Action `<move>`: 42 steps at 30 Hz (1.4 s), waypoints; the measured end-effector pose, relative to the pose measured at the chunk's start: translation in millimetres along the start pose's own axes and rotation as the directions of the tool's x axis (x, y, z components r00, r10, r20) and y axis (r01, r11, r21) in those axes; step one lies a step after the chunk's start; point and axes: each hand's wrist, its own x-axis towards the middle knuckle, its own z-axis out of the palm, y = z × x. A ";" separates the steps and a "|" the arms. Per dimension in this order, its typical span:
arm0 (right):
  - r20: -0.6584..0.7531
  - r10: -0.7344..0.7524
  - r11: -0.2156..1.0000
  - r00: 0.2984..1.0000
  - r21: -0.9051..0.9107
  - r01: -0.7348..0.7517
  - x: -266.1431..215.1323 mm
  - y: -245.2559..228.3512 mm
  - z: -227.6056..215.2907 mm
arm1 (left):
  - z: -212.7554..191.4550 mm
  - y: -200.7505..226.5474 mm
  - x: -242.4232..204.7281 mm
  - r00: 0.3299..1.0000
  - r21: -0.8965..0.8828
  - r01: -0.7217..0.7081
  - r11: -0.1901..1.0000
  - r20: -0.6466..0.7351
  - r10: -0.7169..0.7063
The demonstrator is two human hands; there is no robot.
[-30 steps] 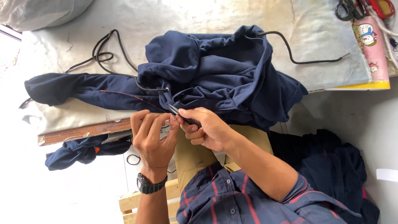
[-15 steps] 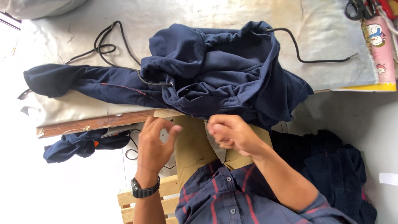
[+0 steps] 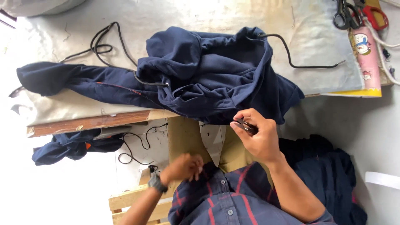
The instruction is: Trimming excess threads from a blue garment using a hand-held thread trimmer.
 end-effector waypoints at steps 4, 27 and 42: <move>0.137 -0.032 0.999 0.990 0.007 0.031 -4.8 -8.7 5.3 | 29.6 38.2 -23.7 0.977 0.932 0.140 0.335 -0.184 0.104; 0.460 -0.323 0.946 0.827 0.136 0.294 -0.3 7.2 37.8 | 38.6 64.4 7.3 0.969 0.941 -0.163 0.297 0.097 0.226; 0.788 -0.448 0.887 0.423 0.451 0.099 33.0 -30.1 41.9 | 81.0 92.2 11.7 0.926 0.884 -0.240 0.401 0.332 -0.180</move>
